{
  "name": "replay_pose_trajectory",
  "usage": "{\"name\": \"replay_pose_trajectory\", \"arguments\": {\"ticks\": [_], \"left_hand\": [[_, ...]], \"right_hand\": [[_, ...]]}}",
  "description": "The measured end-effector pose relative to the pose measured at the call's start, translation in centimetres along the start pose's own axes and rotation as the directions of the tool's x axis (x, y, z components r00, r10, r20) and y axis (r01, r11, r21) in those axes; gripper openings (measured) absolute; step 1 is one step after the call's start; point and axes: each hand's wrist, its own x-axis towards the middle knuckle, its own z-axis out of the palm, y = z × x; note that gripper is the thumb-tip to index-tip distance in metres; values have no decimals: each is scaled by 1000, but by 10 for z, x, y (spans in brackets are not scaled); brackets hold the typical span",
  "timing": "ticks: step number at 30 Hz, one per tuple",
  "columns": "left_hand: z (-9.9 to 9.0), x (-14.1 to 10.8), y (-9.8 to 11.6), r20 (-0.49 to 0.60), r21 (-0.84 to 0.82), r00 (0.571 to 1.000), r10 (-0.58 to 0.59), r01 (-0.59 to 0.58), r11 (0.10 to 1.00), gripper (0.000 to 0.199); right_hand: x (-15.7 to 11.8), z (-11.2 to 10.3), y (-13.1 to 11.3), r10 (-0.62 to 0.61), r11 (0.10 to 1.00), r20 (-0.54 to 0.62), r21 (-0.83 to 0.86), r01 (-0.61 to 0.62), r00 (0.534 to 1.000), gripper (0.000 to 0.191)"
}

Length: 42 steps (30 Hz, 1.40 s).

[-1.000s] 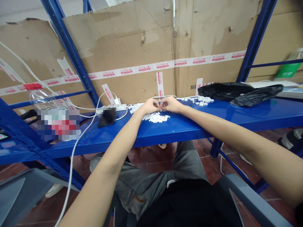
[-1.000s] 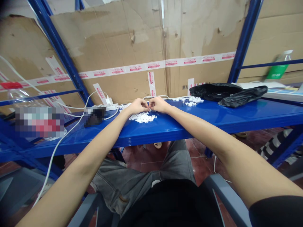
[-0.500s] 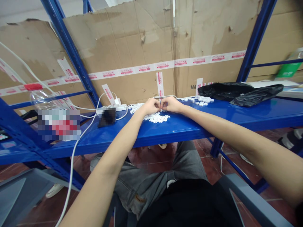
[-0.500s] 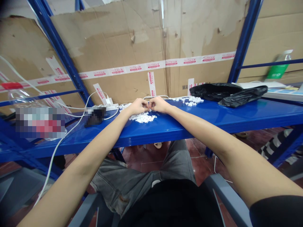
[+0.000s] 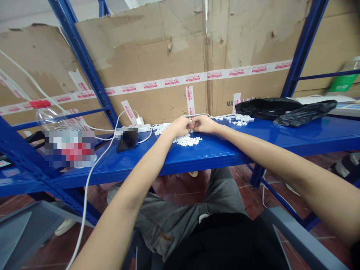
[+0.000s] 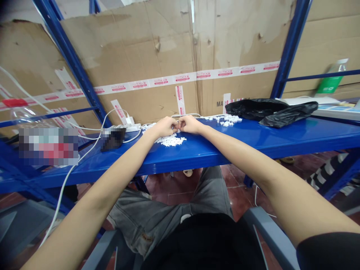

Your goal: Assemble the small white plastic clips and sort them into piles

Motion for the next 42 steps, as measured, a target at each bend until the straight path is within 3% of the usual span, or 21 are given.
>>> {"name": "replay_pose_trajectory", "arguments": {"ticks": [9, 13, 18, 33, 42], "left_hand": [[-4, 2, 13, 33, 108, 999, 29, -32, 994, 15], [-2, 3, 11, 30, 95, 999, 31, -33, 995, 14], [1, 4, 9, 21, 90, 999, 25, -26, 996, 14], [-2, 4, 15, 59, 176, 998, 39, -49, 983, 16], [-7, 2, 22, 78, 148, 996, 31, -42, 988, 16]], "right_hand": [[2, 0, -4, 146, 982, 19, 118, -147, 989, 15], [3, -2, -6, 189, 981, -40, -37, -190, 981, 8], [3, -5, -9, 204, 952, -12, -232, -201, 979, 15], [4, -7, -12, 194, 942, 73, -292, -165, 978, 10], [3, -7, -19, 227, 927, 72, -322, -193, 971, 13]]}}
